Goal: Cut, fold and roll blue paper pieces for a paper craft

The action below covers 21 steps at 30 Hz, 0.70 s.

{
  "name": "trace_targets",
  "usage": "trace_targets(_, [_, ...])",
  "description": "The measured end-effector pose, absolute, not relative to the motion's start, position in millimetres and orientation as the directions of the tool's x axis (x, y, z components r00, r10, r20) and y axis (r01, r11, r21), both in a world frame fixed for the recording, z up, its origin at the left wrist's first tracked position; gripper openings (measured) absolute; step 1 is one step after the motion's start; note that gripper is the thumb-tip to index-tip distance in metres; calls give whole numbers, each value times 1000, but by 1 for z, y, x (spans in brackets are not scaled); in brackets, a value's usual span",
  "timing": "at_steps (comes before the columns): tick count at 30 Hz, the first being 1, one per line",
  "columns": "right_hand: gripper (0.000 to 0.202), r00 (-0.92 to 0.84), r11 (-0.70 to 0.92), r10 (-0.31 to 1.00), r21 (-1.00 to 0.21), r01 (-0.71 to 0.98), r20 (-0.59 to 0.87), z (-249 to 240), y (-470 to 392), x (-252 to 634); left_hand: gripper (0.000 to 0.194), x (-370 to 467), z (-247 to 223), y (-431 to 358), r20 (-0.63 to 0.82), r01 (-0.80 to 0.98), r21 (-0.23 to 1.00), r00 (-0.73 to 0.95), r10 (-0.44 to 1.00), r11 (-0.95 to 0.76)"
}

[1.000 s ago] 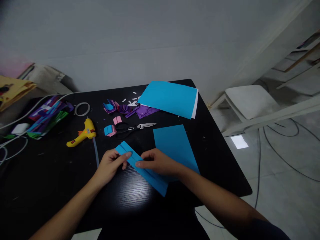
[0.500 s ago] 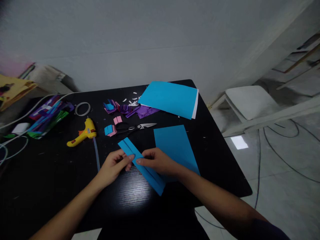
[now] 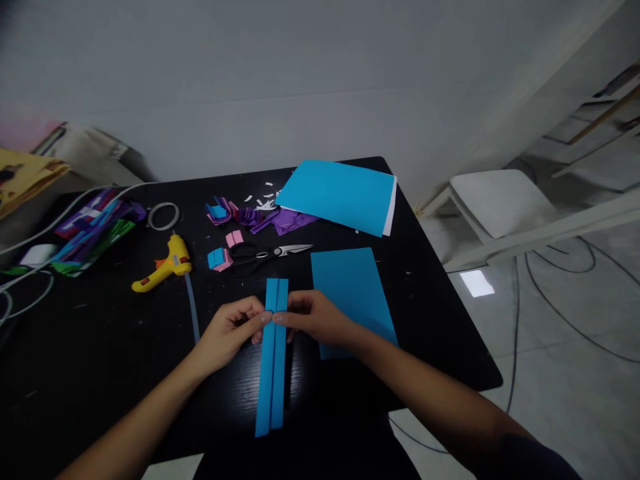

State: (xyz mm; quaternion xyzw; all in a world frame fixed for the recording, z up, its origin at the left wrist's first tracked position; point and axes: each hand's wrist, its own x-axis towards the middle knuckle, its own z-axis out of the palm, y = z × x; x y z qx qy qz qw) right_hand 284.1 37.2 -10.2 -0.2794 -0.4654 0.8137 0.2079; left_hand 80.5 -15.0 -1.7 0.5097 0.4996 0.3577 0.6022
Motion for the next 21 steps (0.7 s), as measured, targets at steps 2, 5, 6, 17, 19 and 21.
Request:
trace_targets(2, [29,-756,-504,590,-861,-69,-285,-10,38,285,34,80,-1,-14,-232,49,973,279,932,227])
trace_targets(5, [28,-759,-527,570,-849,-41,-316,-9,38,286,35,79,-3,-14,-230,-11,969,324,918,247])
trace_targets(6, [28,-760,-530,565,-847,-36,-322,-8,38,286,36,79,-4,-14,-232,-28,966,334,913,256])
trace_targets(17, [30,-775,-534,543,-845,-22,-323,-9,37,286,37,77,-9,-15,-270,-51,949,368,889,310])
trace_targets(19, [30,-775,-528,550,-849,-35,-310,-10,37,286,37,77,-9,-15,-270,-50,950,372,888,309])
trace_targets(21, [30,-792,-523,541,-851,-52,-284,-12,37,286,36,77,-9,-15,-270,-44,950,375,887,308])
